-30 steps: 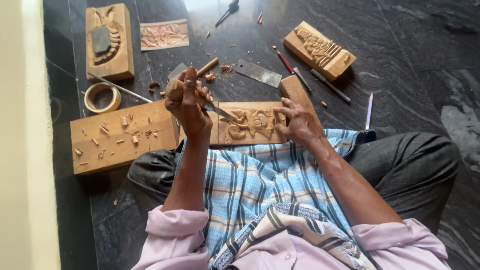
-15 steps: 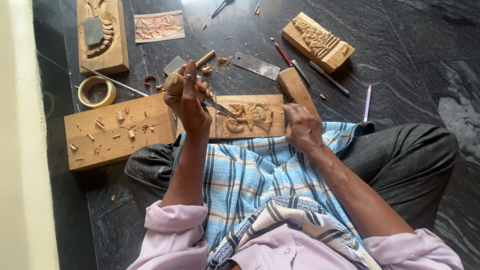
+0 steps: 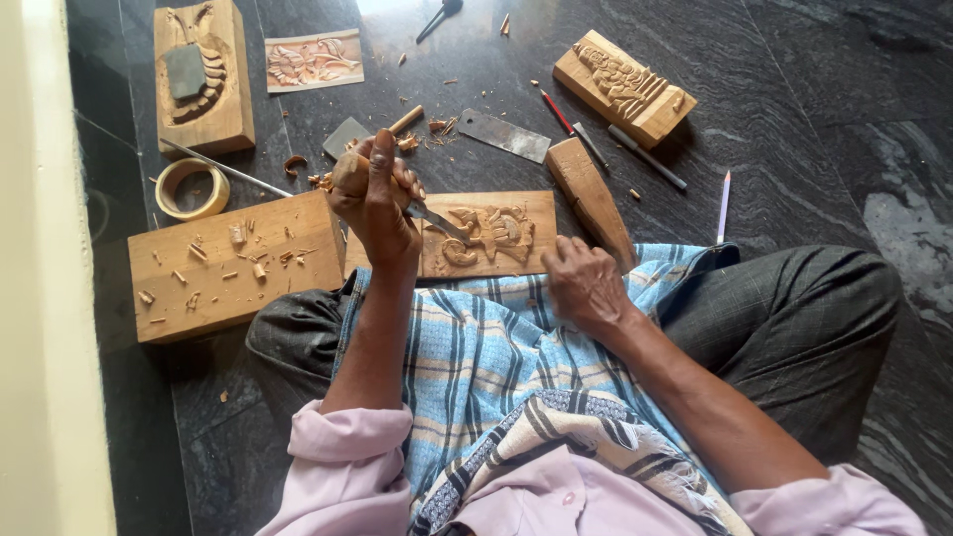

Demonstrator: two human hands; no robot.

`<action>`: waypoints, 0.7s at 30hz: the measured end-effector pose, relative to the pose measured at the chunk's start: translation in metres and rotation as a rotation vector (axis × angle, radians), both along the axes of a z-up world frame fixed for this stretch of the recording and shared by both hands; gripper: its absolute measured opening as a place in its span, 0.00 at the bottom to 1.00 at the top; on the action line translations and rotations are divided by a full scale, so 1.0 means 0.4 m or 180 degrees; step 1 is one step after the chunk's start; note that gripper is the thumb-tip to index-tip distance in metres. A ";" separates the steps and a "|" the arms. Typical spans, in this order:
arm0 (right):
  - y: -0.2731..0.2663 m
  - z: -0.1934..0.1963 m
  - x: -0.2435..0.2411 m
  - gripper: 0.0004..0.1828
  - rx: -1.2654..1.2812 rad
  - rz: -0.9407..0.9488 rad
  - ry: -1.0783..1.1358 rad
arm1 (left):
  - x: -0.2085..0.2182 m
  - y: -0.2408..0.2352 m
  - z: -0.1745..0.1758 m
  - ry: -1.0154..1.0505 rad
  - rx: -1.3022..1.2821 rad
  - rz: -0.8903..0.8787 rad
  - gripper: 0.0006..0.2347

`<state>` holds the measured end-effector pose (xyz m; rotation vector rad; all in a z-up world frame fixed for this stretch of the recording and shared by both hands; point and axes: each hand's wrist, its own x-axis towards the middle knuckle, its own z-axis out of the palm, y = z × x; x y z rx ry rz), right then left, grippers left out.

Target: The person carves a wooden block using a chisel and a wooden mallet. They repeatedly strike the chisel to shape the wood, occasionally adjusting the block and clearing wood shavings.

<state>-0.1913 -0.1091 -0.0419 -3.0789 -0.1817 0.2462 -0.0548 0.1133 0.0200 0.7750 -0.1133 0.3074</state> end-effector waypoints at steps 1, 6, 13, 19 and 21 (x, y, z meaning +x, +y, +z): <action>0.002 -0.004 0.005 0.13 0.0179 -0.0190 -0.0009 | -0.001 -0.001 -0.002 -0.0005 0.0028 0.0021 0.06; -0.006 -0.047 0.080 0.40 0.0666 -0.0556 -0.0076 | 0.000 -0.007 -0.007 0.0066 0.0090 0.0109 0.06; -0.037 -0.041 0.185 0.30 0.0636 -0.0445 0.0124 | -0.010 -0.010 -0.009 0.0086 0.0367 0.0186 0.06; -0.075 -0.103 0.206 0.29 0.1604 -0.0717 -0.0090 | 0.011 -0.019 -0.029 0.0020 0.0218 0.0059 0.07; -0.075 -0.120 0.214 0.26 0.1624 -0.0717 -0.0177 | 0.012 -0.015 -0.032 -0.0083 0.0112 -0.0002 0.07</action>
